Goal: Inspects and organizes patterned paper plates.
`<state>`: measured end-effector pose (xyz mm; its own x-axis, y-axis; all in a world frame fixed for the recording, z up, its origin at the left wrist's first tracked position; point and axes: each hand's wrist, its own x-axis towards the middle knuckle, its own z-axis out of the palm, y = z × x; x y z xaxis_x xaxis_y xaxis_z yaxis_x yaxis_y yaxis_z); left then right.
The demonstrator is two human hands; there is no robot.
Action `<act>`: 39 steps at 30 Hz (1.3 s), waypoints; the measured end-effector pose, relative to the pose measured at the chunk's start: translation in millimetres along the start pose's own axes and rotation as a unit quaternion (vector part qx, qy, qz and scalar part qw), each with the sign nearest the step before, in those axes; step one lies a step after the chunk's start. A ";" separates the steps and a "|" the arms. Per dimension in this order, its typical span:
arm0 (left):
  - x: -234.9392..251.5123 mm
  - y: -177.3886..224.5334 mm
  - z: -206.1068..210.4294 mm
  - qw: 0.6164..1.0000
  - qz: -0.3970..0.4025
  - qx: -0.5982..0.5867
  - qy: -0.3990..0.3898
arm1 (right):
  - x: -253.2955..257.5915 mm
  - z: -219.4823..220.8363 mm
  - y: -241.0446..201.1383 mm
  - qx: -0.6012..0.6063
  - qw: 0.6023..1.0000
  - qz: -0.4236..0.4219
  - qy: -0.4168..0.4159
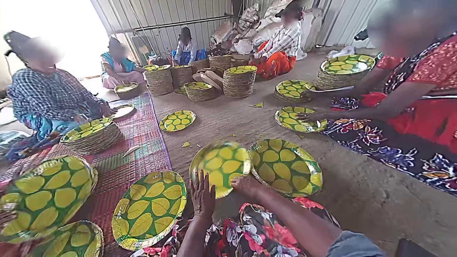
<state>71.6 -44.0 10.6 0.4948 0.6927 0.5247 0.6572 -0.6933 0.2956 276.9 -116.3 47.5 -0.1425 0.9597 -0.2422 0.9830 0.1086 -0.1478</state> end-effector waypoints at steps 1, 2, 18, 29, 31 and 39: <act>-1.5 -0.8 -1.0 0.997 -0.024 0.000 -0.078 | -0.3 2.5 -3.8 -0.003 0.998 0.005 -0.065; -3.7 -3.5 1.0 0.980 -0.054 0.002 -0.189 | -2.2 3.4 -6.7 -0.002 0.992 0.028 -0.121; -20.1 -12.8 25.0 0.853 -0.109 0.053 -0.508 | -2.0 -8.7 39.1 0.114 0.905 0.408 0.030; -12.5 -12.0 18.5 0.999 -0.043 0.015 -0.001 | 0.8 -2.6 -8.3 -0.007 0.998 -0.015 -0.064; -19.4 -14.1 16.2 0.971 -0.074 0.004 -0.226 | 4.4 3.5 -10.9 -0.005 0.990 -0.014 -0.141; -23.6 -18.9 32.9 0.877 -0.085 0.024 -0.472 | 4.5 -7.3 29.5 0.131 0.903 0.409 0.028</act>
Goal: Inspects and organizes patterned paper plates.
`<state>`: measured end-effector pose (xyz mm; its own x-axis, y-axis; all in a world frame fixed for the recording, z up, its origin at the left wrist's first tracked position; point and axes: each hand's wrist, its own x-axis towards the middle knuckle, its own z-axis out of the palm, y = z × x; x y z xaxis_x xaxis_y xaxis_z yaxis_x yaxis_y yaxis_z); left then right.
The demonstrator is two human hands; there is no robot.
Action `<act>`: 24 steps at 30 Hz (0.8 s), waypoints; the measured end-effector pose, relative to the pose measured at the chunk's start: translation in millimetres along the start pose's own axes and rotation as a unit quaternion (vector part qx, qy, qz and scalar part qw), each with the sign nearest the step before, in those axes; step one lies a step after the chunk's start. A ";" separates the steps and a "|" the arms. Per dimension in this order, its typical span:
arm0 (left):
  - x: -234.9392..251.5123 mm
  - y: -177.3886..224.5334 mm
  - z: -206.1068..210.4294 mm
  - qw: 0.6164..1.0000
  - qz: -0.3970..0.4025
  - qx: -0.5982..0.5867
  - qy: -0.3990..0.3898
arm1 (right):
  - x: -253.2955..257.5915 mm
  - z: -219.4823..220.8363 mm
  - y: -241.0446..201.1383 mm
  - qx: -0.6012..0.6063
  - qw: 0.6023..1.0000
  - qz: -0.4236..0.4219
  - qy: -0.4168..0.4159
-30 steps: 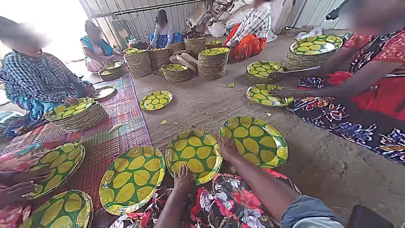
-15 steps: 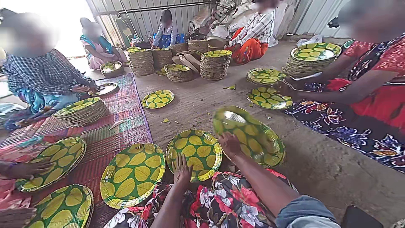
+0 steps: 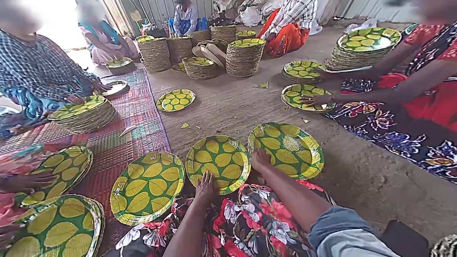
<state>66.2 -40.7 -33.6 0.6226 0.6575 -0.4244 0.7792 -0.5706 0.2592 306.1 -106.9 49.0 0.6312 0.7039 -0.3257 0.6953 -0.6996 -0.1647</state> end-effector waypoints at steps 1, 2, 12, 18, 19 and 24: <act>0.2 -0.2 0.4 1.000 -0.001 0.000 0.001 | 0.3 -1.1 2.2 -0.016 0.999 0.038 -0.030; -0.1 -0.5 -0.6 1.000 -0.002 -0.001 0.001 | -0.5 -3.8 2.9 -0.023 0.997 0.055 -0.053; -2.4 -2.5 -1.8 0.955 0.039 -0.091 0.281 | 1.1 -6.0 12.0 -0.016 0.961 -0.210 0.182; -6.8 -4.7 -6.0 0.920 0.065 -0.029 0.386 | -28.6 24.0 -22.5 -0.150 0.880 -0.434 -0.120; -9.2 -5.8 -6.2 0.960 0.055 -0.029 0.272 | -26.8 27.4 -23.6 -0.169 0.876 -0.420 -0.167; -2.0 -4.1 -2.6 0.999 0.034 0.004 0.042 | -5.9 6.0 -3.0 -0.009 0.969 -0.240 -0.053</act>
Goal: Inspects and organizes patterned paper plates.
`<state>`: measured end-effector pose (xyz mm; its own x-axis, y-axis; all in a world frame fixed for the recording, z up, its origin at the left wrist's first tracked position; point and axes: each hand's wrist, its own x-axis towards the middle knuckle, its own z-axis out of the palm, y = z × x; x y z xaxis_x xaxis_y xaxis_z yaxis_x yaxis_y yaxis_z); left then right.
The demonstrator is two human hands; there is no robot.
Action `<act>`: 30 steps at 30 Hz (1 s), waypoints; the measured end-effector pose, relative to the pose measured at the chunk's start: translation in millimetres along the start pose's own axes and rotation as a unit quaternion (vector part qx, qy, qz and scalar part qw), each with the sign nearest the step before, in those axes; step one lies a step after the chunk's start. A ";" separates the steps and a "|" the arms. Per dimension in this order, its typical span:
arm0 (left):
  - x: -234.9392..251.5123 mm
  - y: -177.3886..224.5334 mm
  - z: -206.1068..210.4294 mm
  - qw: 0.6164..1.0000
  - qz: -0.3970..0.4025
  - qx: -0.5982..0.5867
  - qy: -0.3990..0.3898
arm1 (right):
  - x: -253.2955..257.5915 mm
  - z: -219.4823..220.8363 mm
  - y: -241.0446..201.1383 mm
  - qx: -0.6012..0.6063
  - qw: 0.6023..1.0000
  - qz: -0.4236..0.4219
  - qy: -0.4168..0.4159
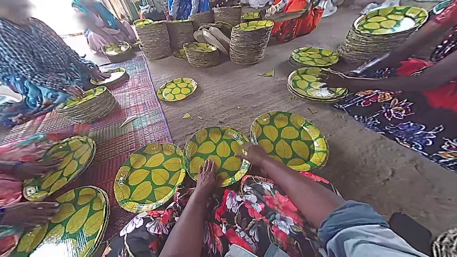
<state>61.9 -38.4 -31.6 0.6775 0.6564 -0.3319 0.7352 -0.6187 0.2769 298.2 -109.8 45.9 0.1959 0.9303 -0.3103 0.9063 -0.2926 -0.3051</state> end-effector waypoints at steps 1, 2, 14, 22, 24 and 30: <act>1.0 -0.4 -0.2 1.000 0.004 -0.004 0.001 | 2.0 -4.3 4.3 0.019 0.996 0.066 0.056; 1.6 -0.6 0.1 1.000 0.009 -0.010 0.002 | 4.2 -5.8 8.9 0.031 0.987 0.132 0.083; 0.2 4.2 -4.7 0.982 0.020 -0.093 0.163 | 3.5 -13.1 27.4 -0.026 0.955 0.113 0.273; -5.1 3.3 -9.1 0.958 0.017 -0.039 0.283 | -6.2 14.9 -21.9 -0.101 0.973 -0.150 -0.142; -4.3 1.4 -5.5 0.995 0.000 -0.023 0.097 | -4.2 13.0 -16.3 -0.128 0.970 -0.101 -0.181; 1.8 4.3 -8.9 0.999 0.013 -0.025 0.037 | 6.8 -7.7 12.7 0.001 0.983 0.179 0.027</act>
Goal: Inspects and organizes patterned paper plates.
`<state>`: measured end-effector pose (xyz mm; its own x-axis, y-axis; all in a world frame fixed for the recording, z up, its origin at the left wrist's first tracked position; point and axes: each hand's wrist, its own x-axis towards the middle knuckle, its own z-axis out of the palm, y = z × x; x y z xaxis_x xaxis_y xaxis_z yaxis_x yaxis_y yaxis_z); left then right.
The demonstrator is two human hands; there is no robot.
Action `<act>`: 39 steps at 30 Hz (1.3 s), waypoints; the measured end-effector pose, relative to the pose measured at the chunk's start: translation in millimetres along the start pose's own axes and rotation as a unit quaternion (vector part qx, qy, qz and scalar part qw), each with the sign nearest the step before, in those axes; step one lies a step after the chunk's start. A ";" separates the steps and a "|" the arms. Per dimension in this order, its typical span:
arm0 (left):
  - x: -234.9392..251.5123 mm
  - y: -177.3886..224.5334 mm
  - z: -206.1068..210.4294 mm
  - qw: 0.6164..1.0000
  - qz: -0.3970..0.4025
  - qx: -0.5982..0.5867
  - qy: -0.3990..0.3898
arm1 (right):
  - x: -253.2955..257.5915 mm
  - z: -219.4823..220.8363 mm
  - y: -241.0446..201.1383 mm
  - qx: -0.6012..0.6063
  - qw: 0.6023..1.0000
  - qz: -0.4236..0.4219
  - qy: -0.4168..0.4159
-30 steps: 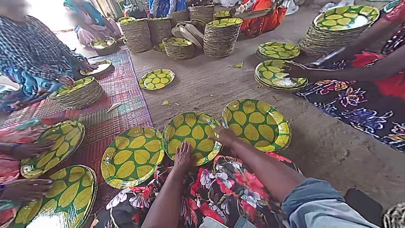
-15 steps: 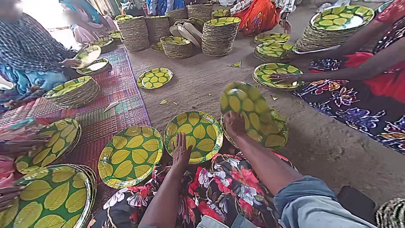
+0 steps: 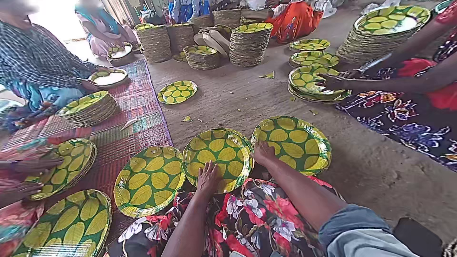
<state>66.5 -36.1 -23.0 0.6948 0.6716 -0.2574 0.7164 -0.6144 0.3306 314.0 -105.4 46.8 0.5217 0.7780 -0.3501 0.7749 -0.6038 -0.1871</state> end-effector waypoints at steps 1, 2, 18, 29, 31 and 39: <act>0.9 -0.4 -0.6 1.000 0.017 -0.001 0.000 | 3.4 0.9 2.3 0.003 0.999 0.043 -0.018; 2.1 -0.4 -0.3 0.999 0.034 0.000 0.002 | 6.1 1.6 3.5 -0.011 0.996 0.073 -0.041; 1.1 0.4 11.0 0.898 0.085 0.006 0.432 | -21.6 6.8 -19.5 -0.054 0.944 -0.302 0.120; -2.7 -1.4 8.1 0.999 0.018 -0.009 -0.029 | 3.3 5.1 7.8 0.013 0.998 0.054 0.027; -0.8 -1.5 8.2 0.999 0.012 0.002 -0.035 | 6.9 1.9 8.2 0.009 0.993 0.108 -0.046; 0.6 -2.4 8.3 0.999 0.009 0.000 -0.042 | 8.1 -2.3 7.8 0.018 0.993 0.117 -0.011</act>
<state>65.7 -37.6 -31.4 0.7101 0.6237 -0.3266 0.7041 -0.6256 0.3360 325.2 -103.5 44.7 0.6774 0.6126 -0.4073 0.6202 -0.7733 -0.1317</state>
